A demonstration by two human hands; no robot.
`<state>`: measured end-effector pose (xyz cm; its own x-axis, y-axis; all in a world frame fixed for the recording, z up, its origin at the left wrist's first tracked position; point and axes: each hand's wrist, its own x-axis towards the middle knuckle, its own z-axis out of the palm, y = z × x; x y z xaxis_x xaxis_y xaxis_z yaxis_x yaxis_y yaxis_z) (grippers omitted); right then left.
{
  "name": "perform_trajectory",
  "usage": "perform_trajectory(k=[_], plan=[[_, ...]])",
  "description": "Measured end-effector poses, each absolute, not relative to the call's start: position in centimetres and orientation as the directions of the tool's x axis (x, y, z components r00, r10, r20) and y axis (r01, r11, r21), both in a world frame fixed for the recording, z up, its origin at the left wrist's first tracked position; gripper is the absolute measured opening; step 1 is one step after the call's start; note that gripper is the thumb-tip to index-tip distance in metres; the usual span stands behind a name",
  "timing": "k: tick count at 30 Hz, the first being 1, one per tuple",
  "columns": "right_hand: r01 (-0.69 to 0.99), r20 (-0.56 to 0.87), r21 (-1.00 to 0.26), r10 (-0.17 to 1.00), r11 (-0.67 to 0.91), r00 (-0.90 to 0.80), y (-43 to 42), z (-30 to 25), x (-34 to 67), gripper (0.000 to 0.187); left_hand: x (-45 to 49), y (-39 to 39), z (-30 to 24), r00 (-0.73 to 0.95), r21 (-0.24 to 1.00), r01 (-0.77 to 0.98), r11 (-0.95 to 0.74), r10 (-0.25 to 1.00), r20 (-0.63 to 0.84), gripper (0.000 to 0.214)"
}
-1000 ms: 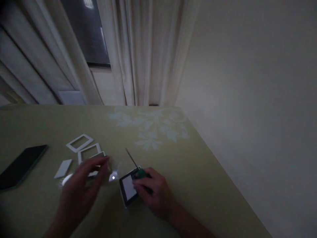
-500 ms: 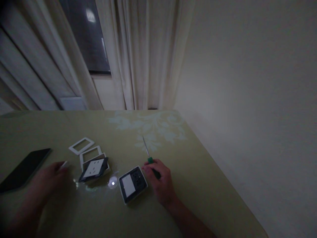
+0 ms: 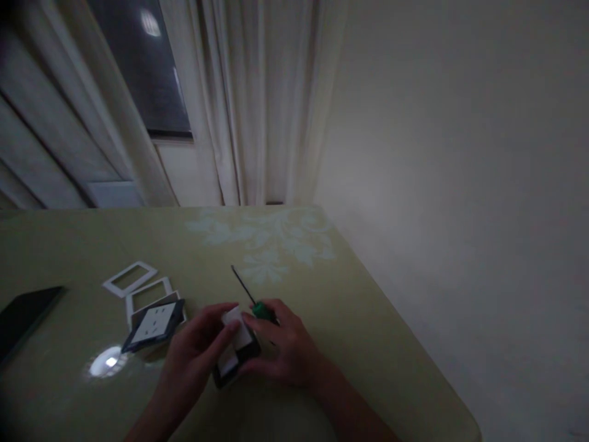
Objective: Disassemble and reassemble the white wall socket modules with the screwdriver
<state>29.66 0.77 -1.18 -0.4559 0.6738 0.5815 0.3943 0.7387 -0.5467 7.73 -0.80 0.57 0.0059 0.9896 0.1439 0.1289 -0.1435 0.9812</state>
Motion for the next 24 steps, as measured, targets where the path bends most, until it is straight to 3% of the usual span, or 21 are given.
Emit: perform_trajectory(k=[7,12,17,24], plan=[[0.520,0.657,-0.302,0.570,0.799,-0.494,0.3,-0.7,29.1,0.045,7.1,-0.6,-0.4,0.025,0.994,0.080,-0.072,0.997,0.070,0.040],[0.528,0.662,-0.220,0.523,0.820,-0.537,0.1,0.5,28.8,0.021,6.6,-1.1,-1.3,0.010,0.951,0.275,-0.141,0.990,0.144,0.037],[0.507,0.624,-0.141,0.474,0.850,-0.621,0.7,0.1,29.1,0.030,5.7,-0.8,-3.2,0.061,0.820,0.516,-0.247,0.966,0.252,0.027],[0.529,0.551,-0.197,0.539,0.826,-0.637,1.0,-1.0,29.2,0.038,5.4,-0.4,-4.2,0.121,0.697,0.659,-0.284,0.954,0.274,0.022]])
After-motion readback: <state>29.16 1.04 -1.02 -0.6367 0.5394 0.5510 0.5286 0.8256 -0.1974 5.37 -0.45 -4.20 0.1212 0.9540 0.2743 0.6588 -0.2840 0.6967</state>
